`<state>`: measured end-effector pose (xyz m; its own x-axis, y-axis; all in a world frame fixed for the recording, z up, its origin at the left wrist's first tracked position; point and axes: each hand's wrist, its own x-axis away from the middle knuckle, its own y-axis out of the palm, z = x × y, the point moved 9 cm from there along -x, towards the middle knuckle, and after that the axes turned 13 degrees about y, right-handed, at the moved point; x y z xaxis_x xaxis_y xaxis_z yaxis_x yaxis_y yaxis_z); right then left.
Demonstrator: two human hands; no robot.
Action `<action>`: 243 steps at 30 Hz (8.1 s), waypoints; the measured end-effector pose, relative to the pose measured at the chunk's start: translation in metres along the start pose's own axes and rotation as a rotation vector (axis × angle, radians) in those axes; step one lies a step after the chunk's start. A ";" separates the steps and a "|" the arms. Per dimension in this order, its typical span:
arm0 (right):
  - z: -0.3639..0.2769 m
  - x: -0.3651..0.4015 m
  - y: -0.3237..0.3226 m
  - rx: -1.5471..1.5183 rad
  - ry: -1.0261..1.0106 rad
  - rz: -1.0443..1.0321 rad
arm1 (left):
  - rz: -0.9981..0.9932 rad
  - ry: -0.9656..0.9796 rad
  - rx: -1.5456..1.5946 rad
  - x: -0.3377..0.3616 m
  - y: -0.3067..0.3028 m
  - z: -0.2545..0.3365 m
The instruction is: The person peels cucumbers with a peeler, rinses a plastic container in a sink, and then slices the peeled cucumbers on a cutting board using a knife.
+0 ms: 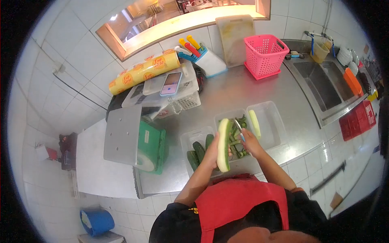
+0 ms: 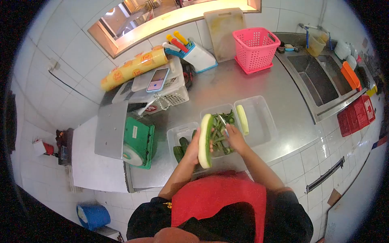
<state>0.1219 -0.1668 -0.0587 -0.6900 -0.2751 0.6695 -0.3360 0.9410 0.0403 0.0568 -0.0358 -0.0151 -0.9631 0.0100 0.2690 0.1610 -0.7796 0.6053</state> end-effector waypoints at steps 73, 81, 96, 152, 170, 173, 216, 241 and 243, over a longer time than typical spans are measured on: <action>-0.048 0.033 0.042 0.708 -0.629 0.295 | 0.198 -0.090 -0.029 -0.010 -0.046 -0.035; -0.039 -0.001 0.026 0.719 -0.440 0.423 | 0.175 -0.117 -0.176 -0.003 -0.042 -0.046; -0.039 0.077 0.045 0.681 -0.668 0.264 | 0.270 0.016 -0.283 0.004 -0.046 -0.015; -0.050 0.017 0.036 0.693 -0.606 0.533 | 0.198 -0.088 -0.133 0.000 -0.041 -0.032; -0.025 0.105 0.050 0.520 -0.606 -0.216 | 0.300 0.139 0.083 -0.010 -0.051 0.008; -0.016 0.111 0.053 0.753 -0.472 -0.203 | 0.234 0.082 0.102 -0.011 -0.045 0.005; 0.007 0.028 0.053 0.087 -0.109 -0.288 | 0.343 0.359 -0.394 -0.007 -0.077 -0.023; -0.032 0.027 -0.168 0.253 -0.396 0.646 | 0.112 -0.068 -2.017 -0.025 -0.105 0.022; -0.026 0.034 -0.178 0.097 -0.369 0.618 | 0.122 0.057 -1.902 -0.022 -0.112 0.018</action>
<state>0.1752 -0.3387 -0.0240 -0.9378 0.2362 0.2545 0.1411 0.9290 -0.3421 0.0633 0.0624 -0.0755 -0.9778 -0.0771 0.1946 -0.1587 -0.3330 -0.9295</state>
